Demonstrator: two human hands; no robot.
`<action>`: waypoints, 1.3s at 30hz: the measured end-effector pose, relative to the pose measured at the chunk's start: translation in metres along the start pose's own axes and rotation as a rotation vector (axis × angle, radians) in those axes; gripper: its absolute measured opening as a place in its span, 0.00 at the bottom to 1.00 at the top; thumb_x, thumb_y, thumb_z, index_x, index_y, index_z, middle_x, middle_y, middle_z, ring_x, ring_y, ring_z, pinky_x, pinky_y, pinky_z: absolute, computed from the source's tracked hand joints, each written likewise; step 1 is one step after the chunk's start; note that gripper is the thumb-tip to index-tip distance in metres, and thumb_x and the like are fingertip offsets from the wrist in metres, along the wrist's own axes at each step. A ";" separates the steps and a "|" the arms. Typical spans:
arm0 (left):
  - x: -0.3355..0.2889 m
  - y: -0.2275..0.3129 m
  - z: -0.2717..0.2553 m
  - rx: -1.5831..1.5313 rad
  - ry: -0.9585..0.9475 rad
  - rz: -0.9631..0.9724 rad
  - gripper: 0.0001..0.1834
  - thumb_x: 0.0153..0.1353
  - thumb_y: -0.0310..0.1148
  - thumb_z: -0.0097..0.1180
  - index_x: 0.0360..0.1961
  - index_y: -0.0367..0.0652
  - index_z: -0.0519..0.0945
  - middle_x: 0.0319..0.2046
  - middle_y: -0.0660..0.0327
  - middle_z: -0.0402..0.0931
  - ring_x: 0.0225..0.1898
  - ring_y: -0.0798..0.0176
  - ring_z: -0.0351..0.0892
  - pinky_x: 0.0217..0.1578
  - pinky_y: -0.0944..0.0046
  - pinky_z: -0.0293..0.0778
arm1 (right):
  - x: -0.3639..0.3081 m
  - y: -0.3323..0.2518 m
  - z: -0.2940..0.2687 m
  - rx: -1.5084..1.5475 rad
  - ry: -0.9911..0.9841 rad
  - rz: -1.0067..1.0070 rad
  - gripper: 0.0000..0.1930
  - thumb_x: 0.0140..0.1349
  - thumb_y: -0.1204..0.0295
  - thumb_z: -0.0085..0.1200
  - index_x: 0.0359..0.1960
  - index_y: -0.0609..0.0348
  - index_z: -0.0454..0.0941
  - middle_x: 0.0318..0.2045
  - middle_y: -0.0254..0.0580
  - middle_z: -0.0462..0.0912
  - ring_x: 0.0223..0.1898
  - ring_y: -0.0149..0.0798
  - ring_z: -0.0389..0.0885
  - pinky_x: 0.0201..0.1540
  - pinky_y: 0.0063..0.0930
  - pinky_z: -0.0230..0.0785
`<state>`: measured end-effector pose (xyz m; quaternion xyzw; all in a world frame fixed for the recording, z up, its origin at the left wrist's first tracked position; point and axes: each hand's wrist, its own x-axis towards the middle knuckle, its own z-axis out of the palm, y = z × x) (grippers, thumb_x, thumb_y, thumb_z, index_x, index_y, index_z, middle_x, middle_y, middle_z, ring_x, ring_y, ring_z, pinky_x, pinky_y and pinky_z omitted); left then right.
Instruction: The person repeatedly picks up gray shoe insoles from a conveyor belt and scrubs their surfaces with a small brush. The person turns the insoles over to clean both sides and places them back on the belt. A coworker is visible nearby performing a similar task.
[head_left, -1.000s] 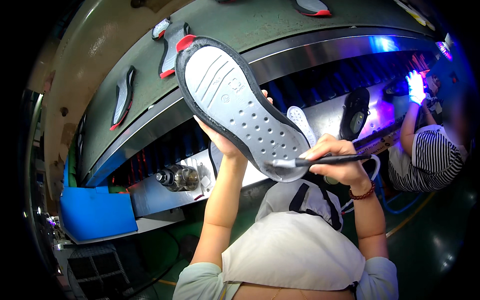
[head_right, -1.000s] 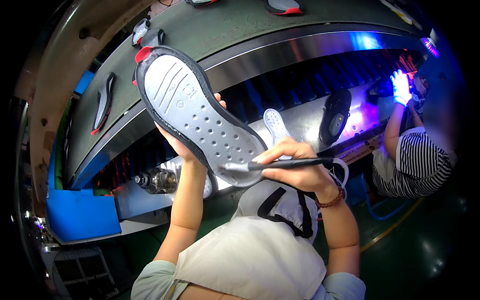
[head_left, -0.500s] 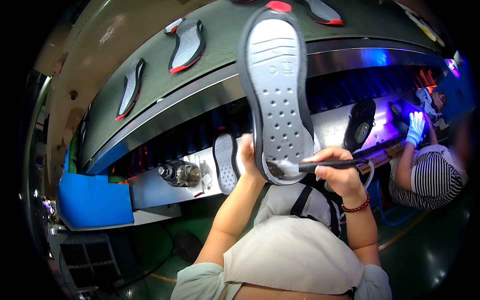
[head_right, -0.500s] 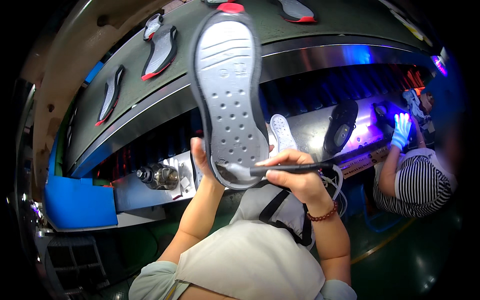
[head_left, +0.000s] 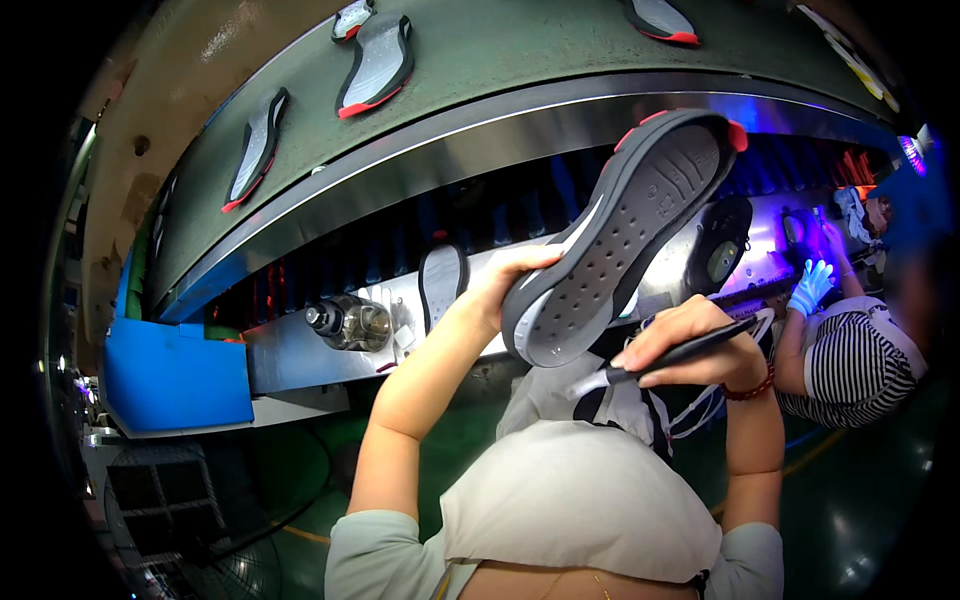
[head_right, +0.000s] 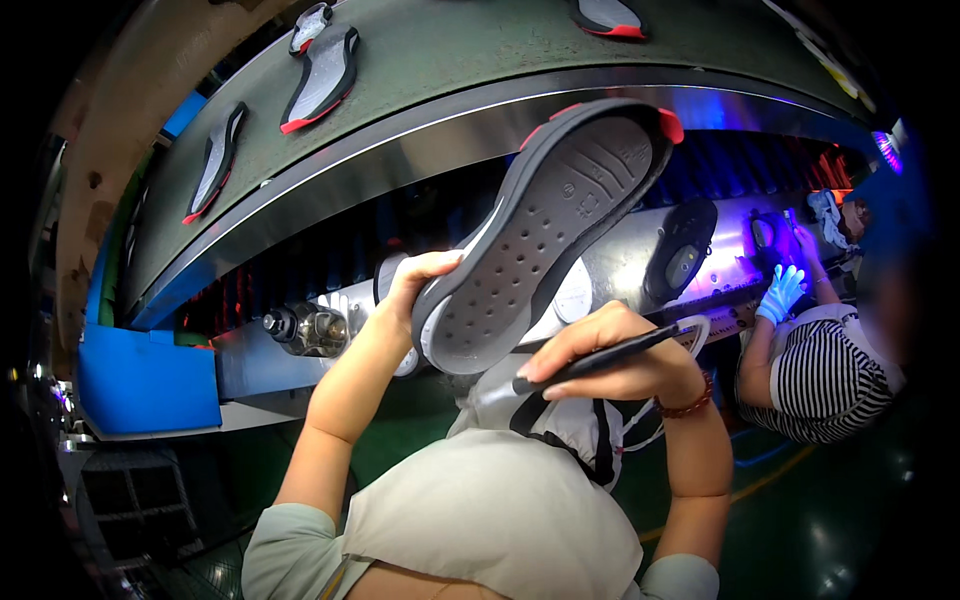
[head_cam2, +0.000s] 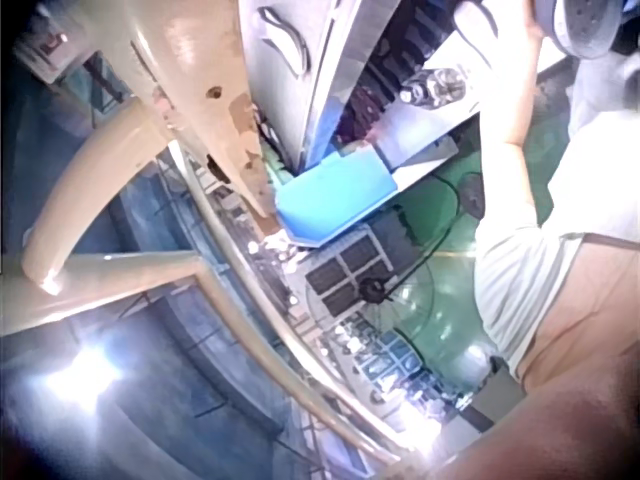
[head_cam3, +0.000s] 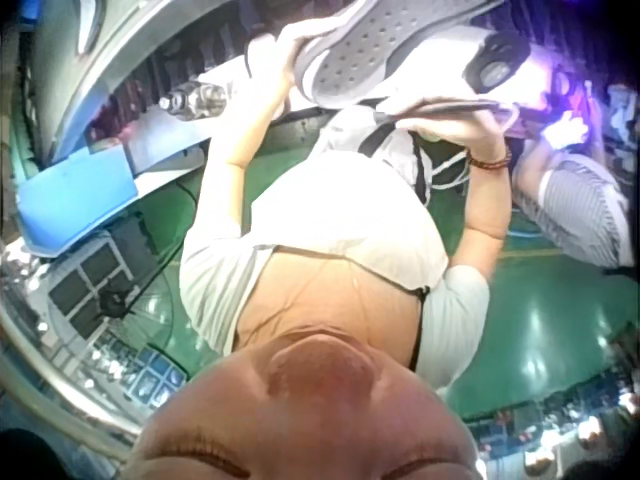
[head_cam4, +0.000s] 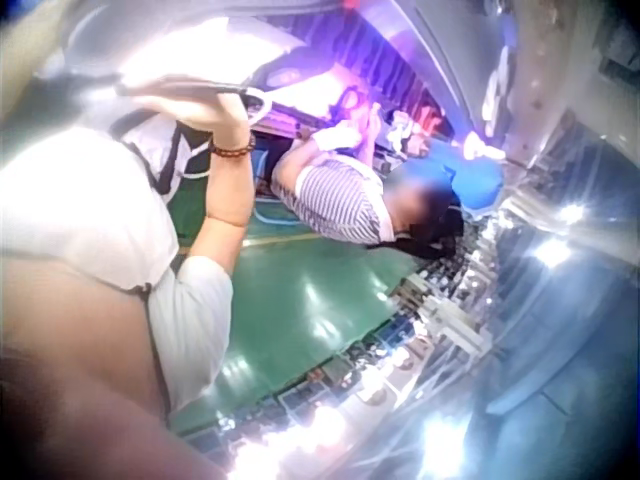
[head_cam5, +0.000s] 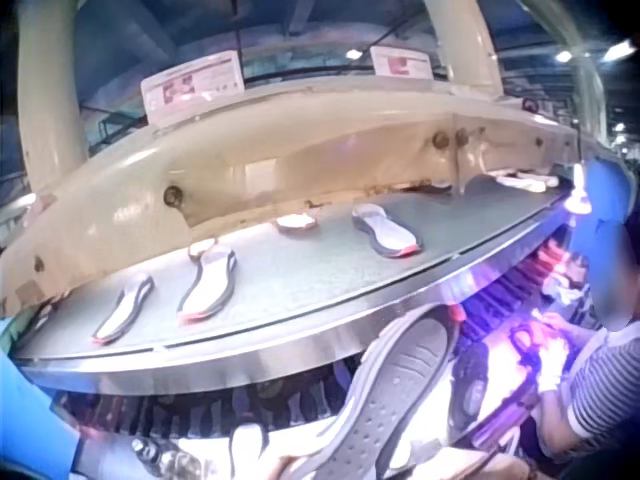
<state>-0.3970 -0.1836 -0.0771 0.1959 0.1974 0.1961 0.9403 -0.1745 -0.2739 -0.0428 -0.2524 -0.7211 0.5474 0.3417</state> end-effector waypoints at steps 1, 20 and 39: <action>0.001 0.001 -0.007 -0.049 -0.046 -0.044 0.25 0.44 0.33 0.50 0.45 0.34 0.67 0.40 0.50 0.71 0.39 0.57 0.73 0.42 0.63 0.68 | 0.000 -0.002 -0.001 0.040 0.052 -0.031 0.10 0.39 0.82 0.58 0.27 0.66 0.76 0.28 0.47 0.78 0.34 0.38 0.77 0.39 0.25 0.69; -0.021 0.004 -0.002 -0.027 0.071 -0.166 0.25 0.49 0.42 0.44 0.48 0.42 0.67 0.43 0.54 0.70 0.39 0.58 0.72 0.42 0.61 0.67 | -0.007 -0.024 -0.002 -0.369 -0.081 -0.015 0.07 0.43 0.79 0.55 0.27 0.60 0.75 0.30 0.39 0.79 0.34 0.35 0.77 0.34 0.22 0.68; -0.035 0.012 -0.041 0.114 0.073 -0.055 0.28 0.46 0.46 0.46 0.48 0.43 0.67 0.47 0.56 0.66 0.47 0.59 0.65 0.49 0.61 0.60 | -0.015 0.002 -0.008 -0.360 0.201 -0.024 0.09 0.40 0.79 0.57 0.27 0.59 0.76 0.31 0.39 0.79 0.31 0.36 0.76 0.33 0.20 0.65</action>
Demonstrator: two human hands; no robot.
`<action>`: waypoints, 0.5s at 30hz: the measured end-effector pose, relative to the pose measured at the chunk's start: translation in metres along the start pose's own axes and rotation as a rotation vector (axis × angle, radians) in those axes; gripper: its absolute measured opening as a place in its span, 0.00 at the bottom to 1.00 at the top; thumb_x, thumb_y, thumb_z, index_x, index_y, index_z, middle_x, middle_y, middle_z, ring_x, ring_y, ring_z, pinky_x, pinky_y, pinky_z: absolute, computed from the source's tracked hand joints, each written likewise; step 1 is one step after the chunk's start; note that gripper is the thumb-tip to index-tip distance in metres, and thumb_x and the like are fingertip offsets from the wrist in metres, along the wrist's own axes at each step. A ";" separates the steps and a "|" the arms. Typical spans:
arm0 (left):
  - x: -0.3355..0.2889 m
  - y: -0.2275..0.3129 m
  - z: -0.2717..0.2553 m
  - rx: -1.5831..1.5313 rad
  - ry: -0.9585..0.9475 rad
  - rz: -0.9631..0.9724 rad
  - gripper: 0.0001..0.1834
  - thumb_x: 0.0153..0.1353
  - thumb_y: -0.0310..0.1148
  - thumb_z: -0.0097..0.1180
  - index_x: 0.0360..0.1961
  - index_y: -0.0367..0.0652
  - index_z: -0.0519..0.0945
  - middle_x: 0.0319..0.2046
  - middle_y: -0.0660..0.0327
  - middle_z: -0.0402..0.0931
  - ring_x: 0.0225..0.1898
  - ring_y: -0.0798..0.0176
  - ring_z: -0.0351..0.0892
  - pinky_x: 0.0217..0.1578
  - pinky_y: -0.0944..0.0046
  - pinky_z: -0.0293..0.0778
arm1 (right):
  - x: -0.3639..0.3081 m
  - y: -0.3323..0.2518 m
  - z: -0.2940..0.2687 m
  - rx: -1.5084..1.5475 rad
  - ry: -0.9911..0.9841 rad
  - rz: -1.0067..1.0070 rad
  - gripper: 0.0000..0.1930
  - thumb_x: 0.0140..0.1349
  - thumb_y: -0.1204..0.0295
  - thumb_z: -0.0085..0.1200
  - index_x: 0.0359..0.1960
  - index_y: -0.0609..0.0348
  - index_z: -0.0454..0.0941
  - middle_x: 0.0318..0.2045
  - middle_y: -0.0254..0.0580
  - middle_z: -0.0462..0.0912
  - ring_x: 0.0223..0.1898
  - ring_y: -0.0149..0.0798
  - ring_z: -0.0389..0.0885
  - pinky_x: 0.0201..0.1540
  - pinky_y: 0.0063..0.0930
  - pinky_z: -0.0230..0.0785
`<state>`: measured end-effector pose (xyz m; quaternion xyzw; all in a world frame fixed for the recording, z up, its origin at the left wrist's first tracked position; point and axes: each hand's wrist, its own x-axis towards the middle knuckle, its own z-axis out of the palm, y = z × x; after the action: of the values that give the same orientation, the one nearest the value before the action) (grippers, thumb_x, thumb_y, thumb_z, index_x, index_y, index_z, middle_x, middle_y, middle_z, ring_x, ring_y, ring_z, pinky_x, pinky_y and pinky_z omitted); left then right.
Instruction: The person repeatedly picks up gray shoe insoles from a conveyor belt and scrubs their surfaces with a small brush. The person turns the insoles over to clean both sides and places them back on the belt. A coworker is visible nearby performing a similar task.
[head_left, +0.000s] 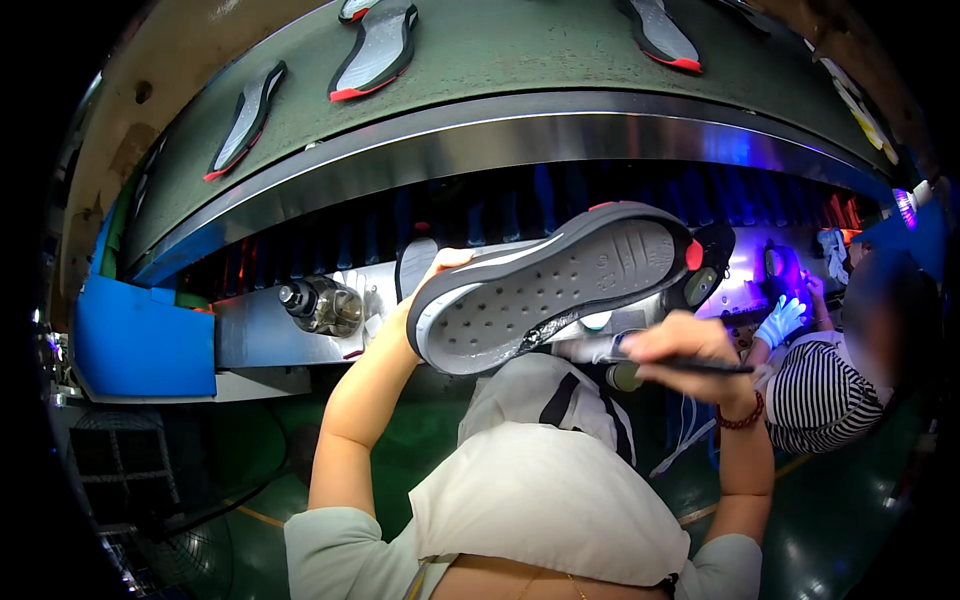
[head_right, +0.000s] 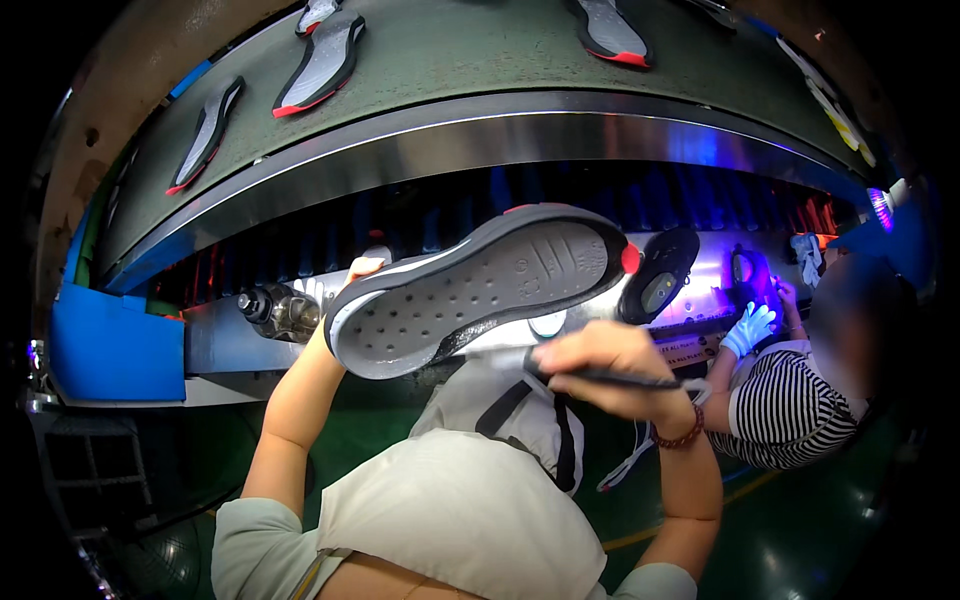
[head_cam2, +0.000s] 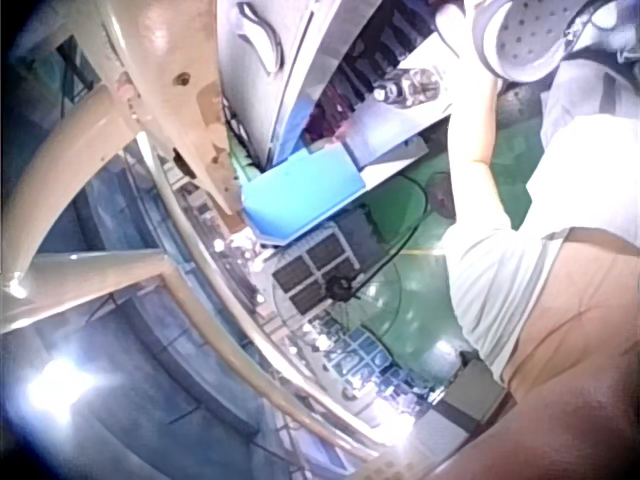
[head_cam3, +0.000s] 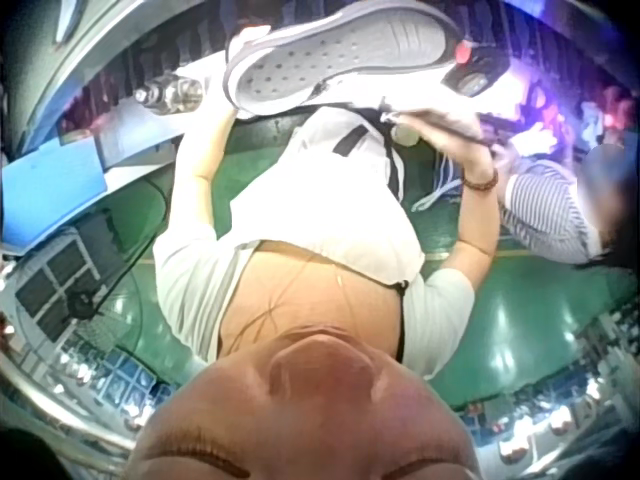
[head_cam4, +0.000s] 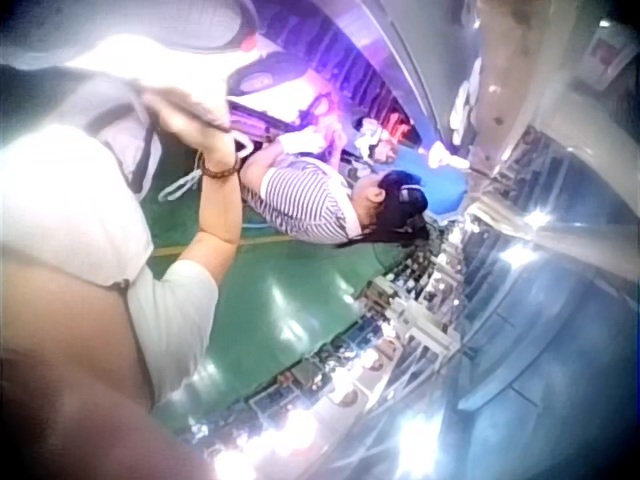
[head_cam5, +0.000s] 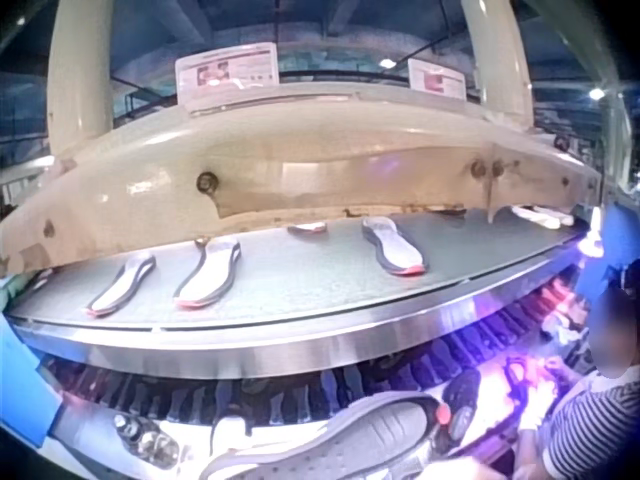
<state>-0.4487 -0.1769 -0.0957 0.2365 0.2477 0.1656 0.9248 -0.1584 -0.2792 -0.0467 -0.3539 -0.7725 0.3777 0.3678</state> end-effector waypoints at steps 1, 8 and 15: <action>-0.002 0.001 -0.001 0.003 0.008 0.006 0.28 0.46 0.47 0.46 0.48 0.43 0.67 0.47 0.57 0.66 0.48 0.59 0.65 0.49 0.60 0.60 | 0.004 0.005 -0.003 -0.079 0.092 -0.003 0.09 0.40 0.80 0.58 0.27 0.59 0.76 0.30 0.40 0.79 0.31 0.35 0.76 0.34 0.22 0.65; -0.010 0.010 -0.012 0.093 0.176 0.101 0.28 0.47 0.48 0.46 0.48 0.43 0.67 0.48 0.57 0.66 0.49 0.59 0.64 0.50 0.60 0.58 | 0.005 -0.021 -0.006 -0.089 -0.060 -0.042 0.11 0.36 0.79 0.60 0.26 0.57 0.76 0.28 0.34 0.79 0.29 0.33 0.72 0.33 0.22 0.66; 0.064 -0.033 0.011 -0.402 -0.034 0.539 0.42 0.45 0.69 0.31 0.53 0.47 0.61 0.51 0.58 0.62 0.50 0.56 0.61 0.52 0.55 0.55 | 0.028 0.000 0.020 0.109 0.310 0.115 0.08 0.41 0.82 0.55 0.27 0.65 0.76 0.23 0.40 0.77 0.27 0.28 0.75 0.30 0.16 0.66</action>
<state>-0.3841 -0.1810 -0.1292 0.1090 0.1233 0.4457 0.8799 -0.1891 -0.2628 -0.0470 -0.4312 -0.6634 0.3802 0.4790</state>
